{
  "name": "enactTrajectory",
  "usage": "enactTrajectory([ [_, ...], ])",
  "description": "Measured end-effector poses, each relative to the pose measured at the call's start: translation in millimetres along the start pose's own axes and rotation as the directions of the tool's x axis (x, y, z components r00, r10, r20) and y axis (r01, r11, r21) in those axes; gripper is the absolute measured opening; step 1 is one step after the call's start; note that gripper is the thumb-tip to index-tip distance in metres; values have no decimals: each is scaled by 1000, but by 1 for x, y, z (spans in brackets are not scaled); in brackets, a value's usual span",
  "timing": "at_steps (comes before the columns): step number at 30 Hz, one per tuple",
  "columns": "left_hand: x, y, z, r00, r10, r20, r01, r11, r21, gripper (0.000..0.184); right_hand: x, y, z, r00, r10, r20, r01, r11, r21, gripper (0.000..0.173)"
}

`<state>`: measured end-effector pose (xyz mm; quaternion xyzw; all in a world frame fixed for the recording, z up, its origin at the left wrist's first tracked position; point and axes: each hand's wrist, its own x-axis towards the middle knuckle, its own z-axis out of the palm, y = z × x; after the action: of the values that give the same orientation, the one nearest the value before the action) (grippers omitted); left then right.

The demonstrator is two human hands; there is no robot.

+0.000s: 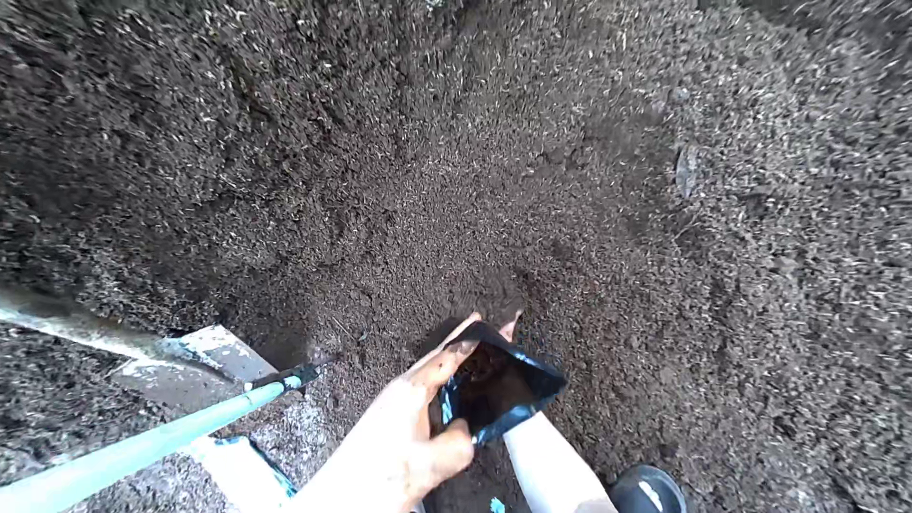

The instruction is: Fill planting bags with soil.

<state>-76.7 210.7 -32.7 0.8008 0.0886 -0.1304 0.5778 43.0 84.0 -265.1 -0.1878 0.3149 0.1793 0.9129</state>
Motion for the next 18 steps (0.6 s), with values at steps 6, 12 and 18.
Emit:
enactTrajectory([
  [6,39,-103,34,968,-227,105,226,974,16,81,47,-13,-7,984,60,-169,-93,976,-195,66],
  [12,64,-108,30,956,-278,93,267,957,115,75,30,-50,11,984,174,40,-155,944,-293,76],
  [18,76,-104,33,959,-274,74,267,959,98,66,-54,-81,49,886,432,170,-350,861,-368,84],
])
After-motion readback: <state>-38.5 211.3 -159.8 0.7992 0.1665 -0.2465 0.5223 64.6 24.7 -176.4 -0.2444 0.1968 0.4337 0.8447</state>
